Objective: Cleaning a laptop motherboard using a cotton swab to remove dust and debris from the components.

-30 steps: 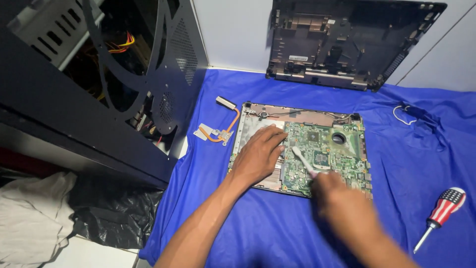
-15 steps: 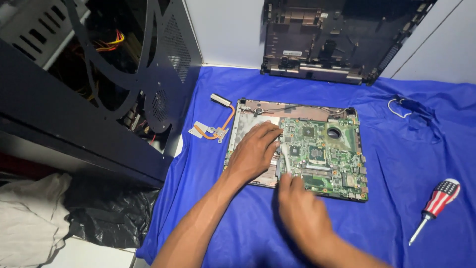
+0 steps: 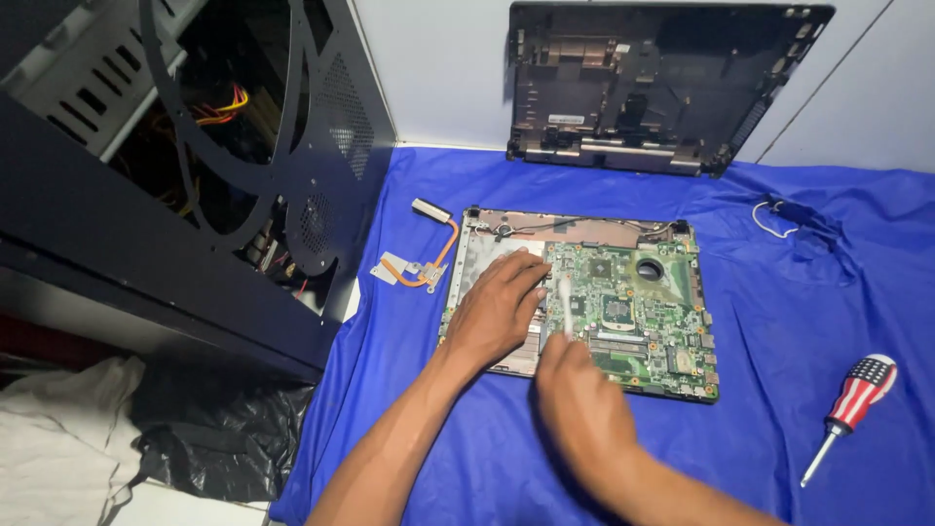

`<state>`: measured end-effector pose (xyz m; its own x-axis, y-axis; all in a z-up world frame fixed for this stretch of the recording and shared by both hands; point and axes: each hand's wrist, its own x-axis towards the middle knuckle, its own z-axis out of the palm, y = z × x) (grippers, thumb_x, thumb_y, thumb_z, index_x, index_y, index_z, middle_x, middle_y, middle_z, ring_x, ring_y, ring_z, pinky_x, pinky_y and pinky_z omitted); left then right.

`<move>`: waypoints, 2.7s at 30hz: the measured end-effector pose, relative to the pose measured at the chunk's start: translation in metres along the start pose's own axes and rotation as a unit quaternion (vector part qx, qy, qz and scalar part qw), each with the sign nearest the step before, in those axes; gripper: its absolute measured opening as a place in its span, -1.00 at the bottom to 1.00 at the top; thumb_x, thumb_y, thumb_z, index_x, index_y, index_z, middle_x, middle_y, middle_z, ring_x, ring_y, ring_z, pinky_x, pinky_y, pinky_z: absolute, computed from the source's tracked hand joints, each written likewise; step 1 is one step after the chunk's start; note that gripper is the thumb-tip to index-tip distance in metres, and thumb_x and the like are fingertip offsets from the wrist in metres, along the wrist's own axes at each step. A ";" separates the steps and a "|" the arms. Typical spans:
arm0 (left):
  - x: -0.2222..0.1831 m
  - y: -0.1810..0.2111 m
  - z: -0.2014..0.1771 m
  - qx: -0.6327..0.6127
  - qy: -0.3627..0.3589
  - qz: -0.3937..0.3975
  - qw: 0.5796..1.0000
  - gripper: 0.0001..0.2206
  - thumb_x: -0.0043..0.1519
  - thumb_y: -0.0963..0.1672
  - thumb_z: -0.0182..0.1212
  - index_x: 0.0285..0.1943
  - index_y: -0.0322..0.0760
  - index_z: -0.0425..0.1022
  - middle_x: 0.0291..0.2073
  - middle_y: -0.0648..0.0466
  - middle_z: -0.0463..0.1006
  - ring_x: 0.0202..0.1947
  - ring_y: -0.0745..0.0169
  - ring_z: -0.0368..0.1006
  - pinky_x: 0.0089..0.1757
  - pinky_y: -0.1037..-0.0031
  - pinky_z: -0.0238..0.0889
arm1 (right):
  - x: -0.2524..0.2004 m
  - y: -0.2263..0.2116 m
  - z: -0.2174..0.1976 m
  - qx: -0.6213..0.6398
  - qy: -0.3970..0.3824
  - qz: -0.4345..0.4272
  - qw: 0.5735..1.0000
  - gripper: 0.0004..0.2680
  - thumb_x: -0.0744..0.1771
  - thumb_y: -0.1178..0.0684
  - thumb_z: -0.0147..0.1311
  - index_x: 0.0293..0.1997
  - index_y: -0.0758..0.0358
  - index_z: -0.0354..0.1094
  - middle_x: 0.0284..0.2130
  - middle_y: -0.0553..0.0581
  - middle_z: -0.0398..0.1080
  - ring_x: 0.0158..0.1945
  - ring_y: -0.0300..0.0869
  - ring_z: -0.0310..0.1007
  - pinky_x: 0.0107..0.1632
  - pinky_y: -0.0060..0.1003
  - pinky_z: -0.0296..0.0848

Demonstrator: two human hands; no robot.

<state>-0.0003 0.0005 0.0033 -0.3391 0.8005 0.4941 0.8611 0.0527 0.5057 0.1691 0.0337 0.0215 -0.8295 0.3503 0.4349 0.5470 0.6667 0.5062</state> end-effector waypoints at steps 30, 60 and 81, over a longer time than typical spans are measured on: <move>0.000 -0.002 0.001 0.006 0.007 0.021 1.000 -0.70 0.36 -0.17 0.06 0.23 -0.42 0.47 0.16 -0.09 0.48 0.25 -0.15 0.36 0.32 0.09 0.11 | -0.032 0.042 0.014 0.067 0.000 -0.138 0.988 -0.92 0.28 0.14 -0.07 -0.31 -0.03 0.19 -0.45 -0.09 0.26 -0.69 -0.38 0.38 -0.76 -0.40 0.17; -0.001 0.001 -0.002 0.034 -0.028 -0.009 0.999 -0.67 0.36 -0.14 0.06 0.29 -0.32 0.46 0.22 -0.03 0.49 0.32 -0.14 0.34 0.33 0.06 0.06 | 0.064 0.156 0.134 0.391 0.073 -0.086 0.913 -0.72 0.32 -0.26 0.19 -0.54 -0.01 0.36 -0.55 -0.12 0.34 -0.42 -0.17 0.27 -0.24 -0.12 0.04; -0.001 0.005 -0.010 0.025 -0.046 -0.015 0.999 -0.66 0.38 -0.12 0.07 0.31 -0.34 0.46 0.27 -0.09 0.49 0.38 -0.11 0.30 0.36 0.10 0.03 | 0.029 0.147 0.122 0.452 0.091 -0.026 0.887 -0.77 0.28 -0.17 0.31 -0.50 0.03 0.38 -0.54 -0.08 0.37 -0.43 -0.18 0.29 -0.25 -0.17 0.09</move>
<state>0.0009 -0.0060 0.0121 -0.3310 0.8492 0.4114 0.8698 0.1055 0.4821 0.2119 0.2220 0.0182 -0.7740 0.2455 0.5836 0.1253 0.9629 -0.2388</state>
